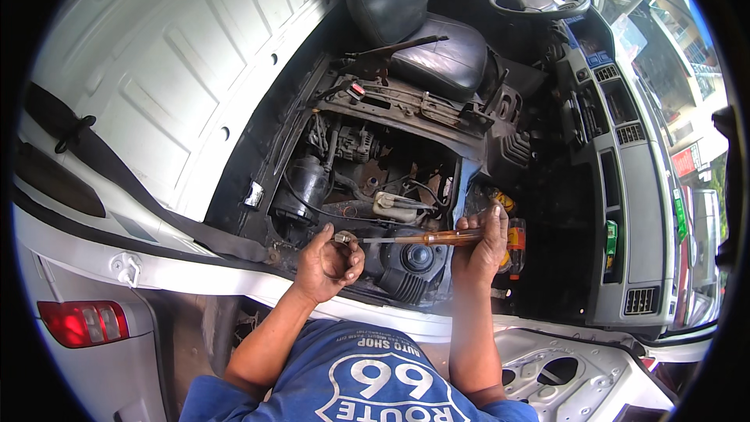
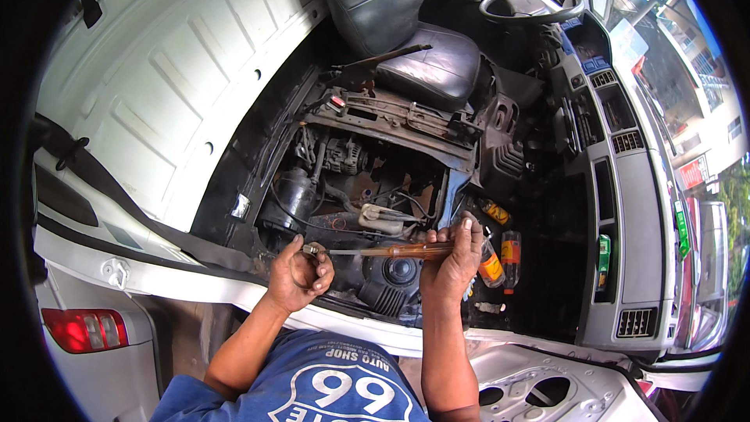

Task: The person removes a flexible rubber hose from the engine bay, cleans it with a screwdriver, and reattaches it to the engine. The person uses a screwdriver to scrape the inside of the hose and then secures the hose back in place.

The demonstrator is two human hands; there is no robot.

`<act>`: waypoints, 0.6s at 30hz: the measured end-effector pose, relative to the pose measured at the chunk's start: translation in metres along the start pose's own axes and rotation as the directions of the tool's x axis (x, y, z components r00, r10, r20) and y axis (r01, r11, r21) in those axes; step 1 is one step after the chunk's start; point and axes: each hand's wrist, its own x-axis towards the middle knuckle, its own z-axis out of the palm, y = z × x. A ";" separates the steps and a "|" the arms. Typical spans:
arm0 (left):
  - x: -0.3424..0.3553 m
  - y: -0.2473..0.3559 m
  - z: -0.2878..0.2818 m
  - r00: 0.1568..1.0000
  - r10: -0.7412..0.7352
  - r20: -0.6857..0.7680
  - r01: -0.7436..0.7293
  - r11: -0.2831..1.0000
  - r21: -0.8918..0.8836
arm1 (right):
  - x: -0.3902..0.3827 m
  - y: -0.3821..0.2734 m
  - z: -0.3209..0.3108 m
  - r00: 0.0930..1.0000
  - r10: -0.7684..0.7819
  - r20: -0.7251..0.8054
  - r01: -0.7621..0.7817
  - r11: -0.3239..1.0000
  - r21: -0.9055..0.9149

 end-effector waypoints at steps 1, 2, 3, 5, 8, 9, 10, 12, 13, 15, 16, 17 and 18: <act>0.000 0.000 0.001 1.000 0.004 -0.002 -0.004 1.000 -0.007 | -0.001 0.000 0.000 1.000 0.002 -0.005 -0.002 1.000 -0.005; -0.001 0.000 0.003 1.000 0.008 -0.008 -0.008 1.000 -0.002 | -0.001 0.000 0.000 1.000 0.004 -0.009 -0.004 1.000 -0.010; -0.001 -0.001 0.004 1.000 0.011 -0.015 -0.011 1.000 -0.003 | -0.001 0.001 0.001 1.000 0.006 -0.015 -0.006 1.000 -0.015; -0.002 0.000 0.007 0.999 0.027 -0.036 -0.026 1.000 0.009 | -0.002 0.002 0.001 1.000 -0.004 -0.013 0.004 1.000 -0.014; -0.002 0.001 0.010 0.997 0.058 -0.055 -0.056 0.998 0.032 | -0.003 0.003 0.000 1.000 -0.006 -0.014 0.006 1.000 -0.007; -0.002 0.001 0.011 0.997 0.059 -0.046 -0.058 0.998 0.027 | -0.003 0.004 0.000 1.000 -0.005 -0.016 0.005 1.000 -0.003; -0.002 0.001 0.011 0.997 0.061 -0.043 -0.060 0.998 0.015 | -0.003 0.004 0.000 1.000 -0.004 -0.015 0.004 1.000 -0.001; -0.001 0.000 0.010 0.998 0.056 -0.032 -0.056 0.998 0.018 | -0.003 0.005 0.000 1.000 0.001 -0.019 -0.001 1.000 0.000; -0.001 0.000 0.010 0.998 0.056 -0.022 -0.056 0.998 0.006 | -0.003 0.006 0.000 1.000 -0.002 -0.025 0.002 1.000 0.003; 0.000 -0.001 0.009 0.999 0.042 -0.017 -0.043 0.999 -0.033 | -0.003 0.008 0.000 0.999 -0.007 -0.034 0.008 1.000 0.012; 0.001 -0.001 0.009 0.999 0.037 -0.011 -0.038 0.998 -0.058 | -0.004 0.009 0.000 0.999 0.005 -0.040 -0.004 1.000 0.011; 0.001 0.000 0.009 0.999 0.040 -0.014 -0.041 0.997 -0.068 | -0.006 0.011 -0.001 0.999 0.017 -0.046 -0.017 1.000 0.009; 0.002 0.001 0.010 0.999 0.044 -0.017 -0.046 0.996 -0.078 | -0.008 0.012 -0.002 0.999 0.029 -0.042 -0.028 0.999 0.027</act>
